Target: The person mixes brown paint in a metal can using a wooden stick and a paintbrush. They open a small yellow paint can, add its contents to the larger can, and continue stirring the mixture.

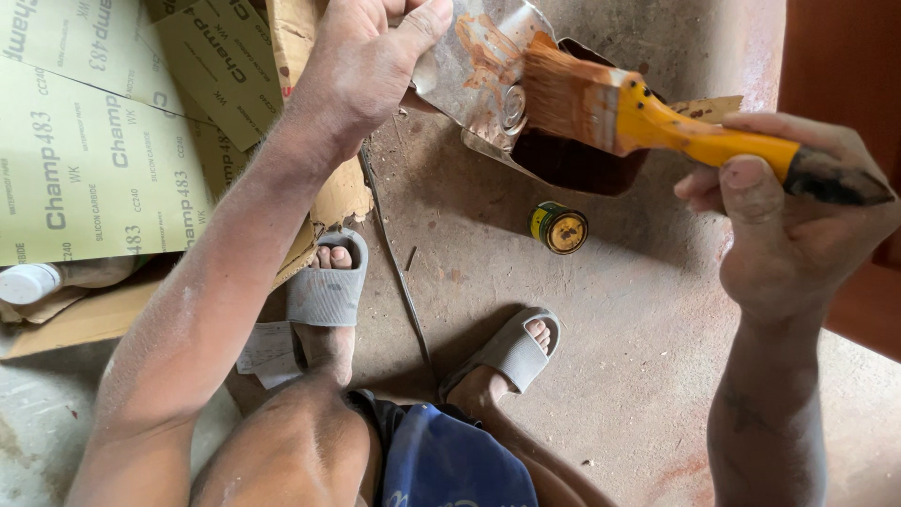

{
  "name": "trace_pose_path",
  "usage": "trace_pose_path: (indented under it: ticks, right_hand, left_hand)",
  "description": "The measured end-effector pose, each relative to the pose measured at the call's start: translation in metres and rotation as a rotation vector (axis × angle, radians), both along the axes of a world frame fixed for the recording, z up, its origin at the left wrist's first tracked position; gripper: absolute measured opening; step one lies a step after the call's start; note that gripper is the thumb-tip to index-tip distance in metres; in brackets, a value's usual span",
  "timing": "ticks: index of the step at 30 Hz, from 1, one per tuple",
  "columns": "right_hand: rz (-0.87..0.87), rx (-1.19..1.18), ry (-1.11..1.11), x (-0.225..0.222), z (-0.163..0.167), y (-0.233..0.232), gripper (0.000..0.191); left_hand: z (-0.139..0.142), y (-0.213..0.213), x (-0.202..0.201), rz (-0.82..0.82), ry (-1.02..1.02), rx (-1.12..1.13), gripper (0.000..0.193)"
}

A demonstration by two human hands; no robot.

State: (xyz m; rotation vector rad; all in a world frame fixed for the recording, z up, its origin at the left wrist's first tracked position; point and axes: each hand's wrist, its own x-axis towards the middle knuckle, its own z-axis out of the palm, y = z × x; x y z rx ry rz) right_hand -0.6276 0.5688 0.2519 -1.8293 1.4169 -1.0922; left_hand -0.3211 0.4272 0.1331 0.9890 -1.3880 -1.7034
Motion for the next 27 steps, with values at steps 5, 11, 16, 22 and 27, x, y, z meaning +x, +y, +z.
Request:
trace_pose_path:
  ticks: [5,11,16,22,27]
  right_hand:
    - [0.064,0.012,-0.047,0.024,0.001,-0.015,0.031]
    - [0.008,0.066,0.06,0.003,0.002,0.0,0.027]
    - [-0.054,0.069,0.059,-0.034,-0.002,0.023,0.021]
    - [-0.18,0.14,0.093,-0.036,-0.016,0.039,0.024]
    - [-0.212,0.188,0.127,-0.032,-0.026,0.042,0.026]
  left_hand:
    - [0.008,-0.002,0.0,-0.006,-0.02,0.133,0.021]
    - [0.005,-0.003,0.003,0.005,-0.064,0.113,0.021]
    - [-0.001,-0.005,0.007,-0.01,-0.091,0.084,0.022]
    - [-0.003,-0.005,0.007,-0.005,-0.076,0.122,0.021]
    - [0.003,-0.005,0.008,-0.02,-0.084,0.117,0.022]
